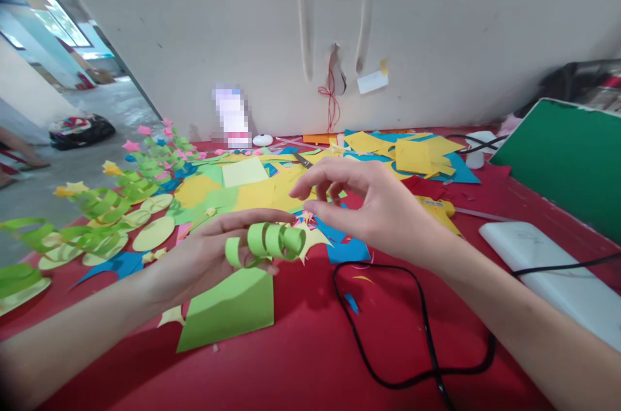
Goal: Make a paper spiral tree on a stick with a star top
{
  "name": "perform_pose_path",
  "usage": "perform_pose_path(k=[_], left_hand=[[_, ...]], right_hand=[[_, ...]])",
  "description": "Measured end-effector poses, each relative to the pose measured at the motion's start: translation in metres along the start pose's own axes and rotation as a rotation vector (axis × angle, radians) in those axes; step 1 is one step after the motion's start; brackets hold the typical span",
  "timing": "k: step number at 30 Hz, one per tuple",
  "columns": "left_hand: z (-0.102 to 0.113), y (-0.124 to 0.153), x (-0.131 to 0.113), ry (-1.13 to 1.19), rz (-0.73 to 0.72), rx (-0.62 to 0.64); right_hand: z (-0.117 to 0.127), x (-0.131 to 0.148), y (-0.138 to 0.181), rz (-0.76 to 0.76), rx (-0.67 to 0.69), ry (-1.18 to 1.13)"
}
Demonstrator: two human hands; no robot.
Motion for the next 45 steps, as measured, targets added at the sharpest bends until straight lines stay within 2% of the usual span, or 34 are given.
perform_pose_path(k=[6, 14, 22, 24, 27, 31, 37, 45], left_hand=[[-0.005, 0.001, -0.003, 0.011, -0.022, 0.073], [-0.012, 0.002, -0.003, 0.051, -0.029, 0.162], [-0.013, 0.005, -0.001, 0.095, -0.015, 0.199], [-0.009, 0.003, 0.002, 0.131, -0.01, 0.181], [0.001, -0.005, 0.004, 0.163, -0.025, 0.116], [0.013, -0.012, 0.004, 0.079, -0.057, 0.011], [0.01, -0.012, 0.002, 0.025, -0.086, 0.013], [-0.007, -0.005, 0.011, 0.133, -0.052, 0.138]], right_hand=[[0.005, 0.022, 0.007, 0.211, -0.019, 0.098], [0.0, 0.021, 0.006, 0.27, -0.035, 0.215], [0.001, 0.016, 0.003, 0.169, -0.047, 0.229], [0.007, 0.018, 0.005, 0.127, -0.098, 0.243], [0.024, 0.023, 0.01, 0.064, -0.249, 0.26], [0.04, 0.027, 0.017, -0.029, -0.369, 0.287], [0.04, 0.024, 0.016, -0.131, -0.326, 0.28], [0.012, 0.008, 0.008, -0.234, -0.157, 0.091]])
Point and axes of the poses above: each hand's wrist, its own y-axis away from the middle knuckle, its own z-axis out of the back of the hand, x = y × z, the point moved 6 cm from there along -y, towards the middle knuckle, and after that the axes turned 3 degrees about -z, right-handed, at the moved point
